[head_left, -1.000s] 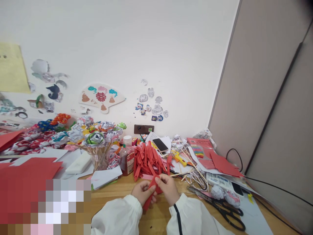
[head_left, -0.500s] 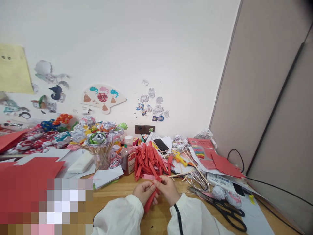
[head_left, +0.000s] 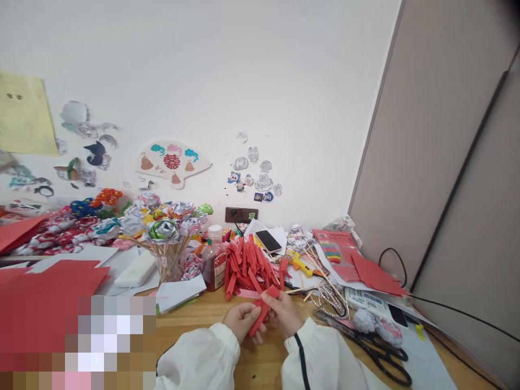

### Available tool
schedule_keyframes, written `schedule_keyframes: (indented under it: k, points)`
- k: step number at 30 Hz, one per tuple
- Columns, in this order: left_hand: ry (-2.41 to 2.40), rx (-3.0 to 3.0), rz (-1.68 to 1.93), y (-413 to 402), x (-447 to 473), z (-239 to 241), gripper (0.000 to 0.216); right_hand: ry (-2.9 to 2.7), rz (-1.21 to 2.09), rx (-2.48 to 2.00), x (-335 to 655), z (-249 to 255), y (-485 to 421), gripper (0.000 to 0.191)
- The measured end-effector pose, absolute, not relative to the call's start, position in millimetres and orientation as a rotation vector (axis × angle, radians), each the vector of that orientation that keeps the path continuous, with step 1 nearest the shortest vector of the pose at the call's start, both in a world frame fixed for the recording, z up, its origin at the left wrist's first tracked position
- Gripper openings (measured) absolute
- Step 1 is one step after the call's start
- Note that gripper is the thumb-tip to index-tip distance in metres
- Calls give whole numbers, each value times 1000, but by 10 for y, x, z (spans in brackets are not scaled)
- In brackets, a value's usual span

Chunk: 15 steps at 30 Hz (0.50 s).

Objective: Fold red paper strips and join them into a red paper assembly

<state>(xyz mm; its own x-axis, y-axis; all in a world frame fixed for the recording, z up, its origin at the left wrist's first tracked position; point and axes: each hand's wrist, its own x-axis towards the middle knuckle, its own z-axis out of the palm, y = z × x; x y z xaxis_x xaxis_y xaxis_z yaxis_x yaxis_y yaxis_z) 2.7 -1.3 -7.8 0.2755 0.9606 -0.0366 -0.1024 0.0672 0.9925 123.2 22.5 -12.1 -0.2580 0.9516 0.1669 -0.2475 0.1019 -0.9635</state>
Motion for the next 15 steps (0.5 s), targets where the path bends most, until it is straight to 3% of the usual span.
schedule_keyframes:
  k: [9, 15]
  points:
    - [994, 1215, 934, -1, 32, -67, 40, -1159, 1302, -847, 1255, -119, 283, 34]
    - [939, 1224, 923, -22, 42, -94, 41, -1303, 1005, -949, 1330, -117, 331, 33]
